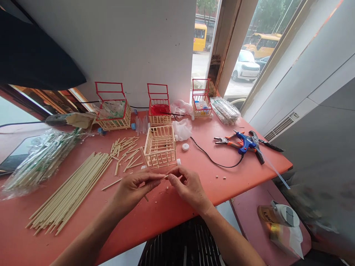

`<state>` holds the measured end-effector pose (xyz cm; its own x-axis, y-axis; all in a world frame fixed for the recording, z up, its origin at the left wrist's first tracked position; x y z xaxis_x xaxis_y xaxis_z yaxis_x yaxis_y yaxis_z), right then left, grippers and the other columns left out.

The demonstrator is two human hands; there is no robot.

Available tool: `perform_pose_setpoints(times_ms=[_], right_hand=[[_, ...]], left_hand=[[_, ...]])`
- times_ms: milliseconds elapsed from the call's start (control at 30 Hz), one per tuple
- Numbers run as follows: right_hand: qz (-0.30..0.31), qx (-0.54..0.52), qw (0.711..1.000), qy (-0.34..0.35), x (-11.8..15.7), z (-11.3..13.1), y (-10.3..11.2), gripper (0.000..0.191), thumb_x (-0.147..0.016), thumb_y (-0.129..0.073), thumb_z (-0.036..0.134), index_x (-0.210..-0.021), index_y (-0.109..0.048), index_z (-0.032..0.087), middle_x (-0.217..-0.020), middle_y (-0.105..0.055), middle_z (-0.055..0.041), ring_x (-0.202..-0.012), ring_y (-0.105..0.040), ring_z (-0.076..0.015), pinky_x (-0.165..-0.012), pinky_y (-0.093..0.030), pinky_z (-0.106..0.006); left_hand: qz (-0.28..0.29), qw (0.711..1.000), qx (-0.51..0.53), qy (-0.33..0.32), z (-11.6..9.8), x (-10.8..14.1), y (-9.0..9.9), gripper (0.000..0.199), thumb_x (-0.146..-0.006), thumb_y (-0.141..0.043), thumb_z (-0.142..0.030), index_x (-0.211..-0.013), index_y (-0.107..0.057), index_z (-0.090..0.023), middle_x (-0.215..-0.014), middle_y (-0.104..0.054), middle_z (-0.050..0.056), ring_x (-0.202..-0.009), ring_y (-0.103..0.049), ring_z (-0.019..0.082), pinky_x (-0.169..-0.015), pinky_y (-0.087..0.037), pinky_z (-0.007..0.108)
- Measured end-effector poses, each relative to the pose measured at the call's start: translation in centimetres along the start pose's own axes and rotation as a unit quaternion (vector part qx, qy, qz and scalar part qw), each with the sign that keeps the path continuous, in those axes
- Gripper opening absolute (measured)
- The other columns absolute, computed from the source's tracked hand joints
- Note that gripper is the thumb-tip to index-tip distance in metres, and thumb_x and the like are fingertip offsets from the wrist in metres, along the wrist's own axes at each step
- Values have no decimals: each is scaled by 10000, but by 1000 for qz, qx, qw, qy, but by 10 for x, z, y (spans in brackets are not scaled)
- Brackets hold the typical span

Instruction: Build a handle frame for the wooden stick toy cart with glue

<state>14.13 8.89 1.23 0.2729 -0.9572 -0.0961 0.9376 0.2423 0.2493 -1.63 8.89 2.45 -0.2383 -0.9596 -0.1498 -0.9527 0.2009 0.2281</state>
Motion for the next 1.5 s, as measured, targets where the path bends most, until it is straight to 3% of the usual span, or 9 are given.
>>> perform_pose_setpoints(times_ms=[133,400,633,1067,1233,1333,1433,1500], right_hand=[[0,5,1000,3,-1,-1,0,227,-973,-580,360,-911,-683,168,-788,-642,-15,-666,-556,-125,-610,-436,-245],[5,-26,1000,11,2,5,5,285,-1008,-516,412,-999,-672,174,-928,-696,-61,-824,-631,-169,-749,-503,-287],[7,-2,1000,5,2,4,1,303,-1003,-528,415,-851,-638,177,-819,-679,-41,-740,-617,-152,-681,-476,-266],[25,12,1000,-1,0,-2,-5,271,-1003,-537,389,-856,-632,182,-803,-708,-29,-729,-639,-149,-674,-477,-247],[19,21,1000,12,1,1,-3,380,-1027,-487,452,-825,-664,183,-801,-713,-37,-736,-632,-154,-707,-478,-262],[9,-8,1000,17,3,1,1,463,-1052,-390,505,-922,-700,186,-836,-738,-54,-755,-650,-165,-733,-501,-284],[18,2,1000,-12,6,-3,1,383,-992,-527,526,-1027,-696,184,-875,-770,-66,-783,-688,-186,-720,-513,-294],[22,27,999,-27,8,-5,-1,309,-953,-613,484,-961,-688,184,-842,-772,-59,-758,-693,-184,-695,-504,-284]], left_hand=[[-2,1000,-9,2,0,1,0,177,-858,-696,-256,-950,-847,-257,-811,-766,44,-756,-706,190,-663,-536,251],[-14,999,30,21,4,-1,2,171,-826,-718,-246,-943,-842,-244,-927,-816,52,-879,-747,228,-801,-587,300],[1,1000,-4,16,4,1,-1,179,-843,-698,-272,-938,-846,-235,-877,-809,66,-798,-730,221,-688,-561,280],[10,1000,10,11,-2,1,-3,158,-834,-700,-247,-878,-848,-215,-785,-742,55,-736,-691,188,-656,-532,251],[11,1000,8,25,1,0,-2,170,-836,-699,-256,-916,-846,-228,-861,-797,62,-804,-729,215,-710,-564,274],[-12,999,14,34,4,0,3,170,-822,-706,-245,-921,-843,-228,-897,-817,59,-846,-747,227,-764,-585,293],[-31,999,15,37,6,0,6,157,-807,-720,-238,-908,-839,-222,-902,-822,56,-850,-750,232,-772,-594,301],[-35,999,8,35,7,0,6,175,-802,-729,-240,-940,-835,-217,-899,-819,57,-817,-742,224,-744,-591,295]])
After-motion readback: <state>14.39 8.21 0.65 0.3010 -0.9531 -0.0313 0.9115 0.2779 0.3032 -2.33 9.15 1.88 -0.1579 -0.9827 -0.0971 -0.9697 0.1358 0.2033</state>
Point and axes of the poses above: each hand's wrist, its own x-axis away from the middle knuckle, its own y-axis out of the back of the hand, z = x × y, the point moved 8 cm from there along -x, towards the middle knuckle
